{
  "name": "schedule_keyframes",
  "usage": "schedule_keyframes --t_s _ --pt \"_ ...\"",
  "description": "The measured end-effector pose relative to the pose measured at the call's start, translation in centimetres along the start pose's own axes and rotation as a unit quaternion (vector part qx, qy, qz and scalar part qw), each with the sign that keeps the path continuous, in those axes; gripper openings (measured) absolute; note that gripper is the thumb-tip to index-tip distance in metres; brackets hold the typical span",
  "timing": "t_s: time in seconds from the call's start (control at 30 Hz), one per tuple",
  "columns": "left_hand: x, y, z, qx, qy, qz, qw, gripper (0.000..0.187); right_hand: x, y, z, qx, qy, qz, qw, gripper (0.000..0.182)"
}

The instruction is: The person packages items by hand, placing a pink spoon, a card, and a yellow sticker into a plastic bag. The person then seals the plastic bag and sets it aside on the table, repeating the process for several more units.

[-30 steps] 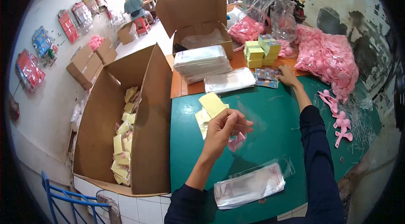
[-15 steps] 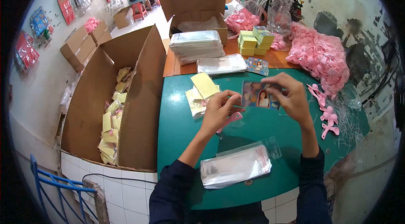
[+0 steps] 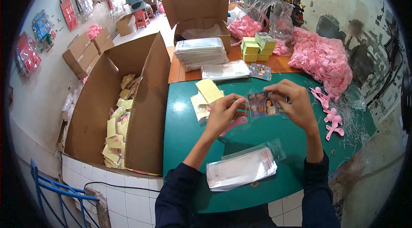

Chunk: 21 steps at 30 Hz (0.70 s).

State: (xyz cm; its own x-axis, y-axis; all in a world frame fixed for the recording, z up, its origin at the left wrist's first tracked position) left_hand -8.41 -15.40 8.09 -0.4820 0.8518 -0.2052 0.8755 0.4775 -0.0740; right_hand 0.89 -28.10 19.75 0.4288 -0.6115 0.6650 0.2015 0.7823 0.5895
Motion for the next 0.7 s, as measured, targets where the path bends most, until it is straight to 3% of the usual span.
schedule_keyframes --t_s 0.17,0.37,0.43,0.53,0.67,0.7 --pt "0.1 0.1 0.1 -0.019 0.003 -0.004 1.000 0.021 -0.5 0.1 0.0 0.026 0.002 0.038 0.999 0.020" --pt "-0.7 -0.6 -1.1 -0.042 0.174 -0.009 0.984 0.023 -2.2 -0.2 0.5 0.054 -0.013 0.095 0.994 0.015" --pt "-0.8 -0.2 -0.1 -0.048 0.183 0.031 0.981 0.023 -2.1 0.0 0.7 0.053 -0.013 0.101 0.993 0.013" --pt "-1.1 -0.2 -0.5 -0.070 0.172 0.080 0.979 0.023 -2.2 -0.2 -0.4 -0.025 0.072 0.120 0.990 0.014" --pt "-1.7 -0.5 -0.6 -0.050 0.135 0.103 0.984 0.025 -3.1 -0.5 -0.8 -0.002 0.075 0.160 0.984 0.017" --pt "-1.8 -0.7 -0.9 -0.056 0.189 0.094 0.976 0.026 -3.2 -0.6 -0.3 0.010 0.070 0.158 0.985 0.017"
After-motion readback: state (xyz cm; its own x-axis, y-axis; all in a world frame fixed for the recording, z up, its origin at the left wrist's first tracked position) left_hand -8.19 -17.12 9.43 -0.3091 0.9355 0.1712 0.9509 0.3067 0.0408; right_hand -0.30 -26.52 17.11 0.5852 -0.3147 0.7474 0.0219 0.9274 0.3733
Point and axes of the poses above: each hand's wrist, its own y-axis towards the middle knuckle, its own x-axis out of the back of the hand, z = x × y, the point moved 8 cm from there along y, towards the middle knuckle, and after that the axes turned 7 degrees about x, right-handed, at the moved point
